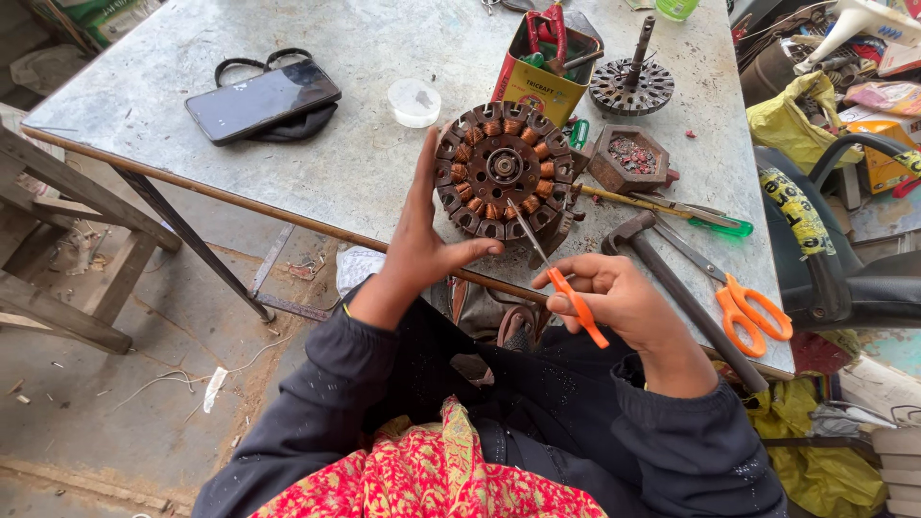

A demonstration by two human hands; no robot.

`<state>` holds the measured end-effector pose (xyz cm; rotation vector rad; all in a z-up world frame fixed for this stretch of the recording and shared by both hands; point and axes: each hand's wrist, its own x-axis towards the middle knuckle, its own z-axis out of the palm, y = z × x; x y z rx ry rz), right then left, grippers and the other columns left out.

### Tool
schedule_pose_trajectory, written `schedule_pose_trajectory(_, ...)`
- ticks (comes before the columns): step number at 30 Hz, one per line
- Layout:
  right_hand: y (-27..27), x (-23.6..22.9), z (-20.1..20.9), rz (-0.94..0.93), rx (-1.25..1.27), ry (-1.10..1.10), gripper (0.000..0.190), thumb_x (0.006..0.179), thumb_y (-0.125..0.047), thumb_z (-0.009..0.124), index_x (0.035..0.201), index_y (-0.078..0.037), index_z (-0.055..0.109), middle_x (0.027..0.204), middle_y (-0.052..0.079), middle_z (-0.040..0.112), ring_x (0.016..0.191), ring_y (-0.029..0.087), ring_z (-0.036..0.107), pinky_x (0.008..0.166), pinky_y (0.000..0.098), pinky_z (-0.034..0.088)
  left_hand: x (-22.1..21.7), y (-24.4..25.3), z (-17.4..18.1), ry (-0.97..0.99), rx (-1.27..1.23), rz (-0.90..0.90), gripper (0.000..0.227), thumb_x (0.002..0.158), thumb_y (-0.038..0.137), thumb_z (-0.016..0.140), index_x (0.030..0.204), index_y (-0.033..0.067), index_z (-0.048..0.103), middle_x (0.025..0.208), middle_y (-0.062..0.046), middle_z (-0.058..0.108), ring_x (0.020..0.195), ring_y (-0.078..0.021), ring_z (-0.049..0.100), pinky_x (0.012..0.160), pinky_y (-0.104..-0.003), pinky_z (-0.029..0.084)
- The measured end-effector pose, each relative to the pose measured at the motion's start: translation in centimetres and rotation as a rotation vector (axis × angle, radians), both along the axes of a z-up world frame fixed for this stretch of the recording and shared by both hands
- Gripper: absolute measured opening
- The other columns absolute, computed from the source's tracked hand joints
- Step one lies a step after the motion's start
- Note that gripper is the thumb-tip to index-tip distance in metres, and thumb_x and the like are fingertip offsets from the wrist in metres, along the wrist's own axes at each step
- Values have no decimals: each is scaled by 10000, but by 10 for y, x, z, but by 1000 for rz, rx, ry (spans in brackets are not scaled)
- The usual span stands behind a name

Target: The person uses orange-handled scissors as a punch and a hammer to tap and adjust components within a copper-wound stator. The person repeatedly positions the scissors in the stator slots and strikes the handle with the hammer to seat or align internal parts.

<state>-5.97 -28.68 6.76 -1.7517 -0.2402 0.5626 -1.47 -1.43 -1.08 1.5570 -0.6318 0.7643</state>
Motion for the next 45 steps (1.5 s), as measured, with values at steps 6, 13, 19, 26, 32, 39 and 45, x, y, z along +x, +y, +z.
schedule_pose_trajectory(6,6,0,-4,29,118,-30,469,813,-80,797,1179,-1,514,720,83,695,591,130,681,544,221,488,-68,-61,-39,7,-313,168,790,822,274,912,1411,72,427,1308,-92,480,1182,-223,520,1065,-378,434)
schedule_pose_trajectory(13,9,-2,-9,60,114,-48,427,803,-97,793,1124,-6,527,740,72,716,626,129,701,573,228,509,-89,-74,-47,263,-435,-172,494,947,166,814,1292,58,477,1145,-62,484,997,-164,512,914,-306,475)
schedule_pose_trajectory(19,12,-7,2,27,44,-138,406,786,-129,829,1083,-32,569,696,61,700,587,108,640,532,234,464,-43,-13,2,151,-129,186,1052,840,350,852,1631,56,224,1646,-158,319,1506,-298,373,1211,-453,377)
schedule_pose_trajectory(26,40,-39,28,-152,-664,-1038,546,641,-437,916,929,-78,624,596,76,687,525,269,677,517,353,498,-10,-8,17,145,-18,-11,1400,658,441,990,1670,53,103,1687,-194,325,1568,-311,395,1307,-427,348)
schedule_pose_trajectory(32,35,-27,40,-92,-613,-911,541,621,-429,904,914,-75,620,665,66,719,510,230,691,487,339,505,-1,-5,5,136,-5,28,1410,611,503,985,1660,68,150,1684,-201,323,1573,-309,394,1312,-448,365)
schedule_pose_trajectory(39,21,6,9,100,-122,-115,513,711,-194,879,1105,-39,589,708,77,722,596,132,618,521,252,433,-1,1,10,141,60,73,1416,591,509,992,1667,82,177,1688,-217,270,1606,-365,298,1320,-486,315)
schedule_pose_trajectory(45,10,13,-20,161,398,144,495,815,-128,833,1175,4,520,794,86,686,632,173,689,573,267,528,-8,-12,-6,117,0,156,1342,669,461,970,1658,53,160,1632,-195,316,1535,-349,364,1281,-469,337)
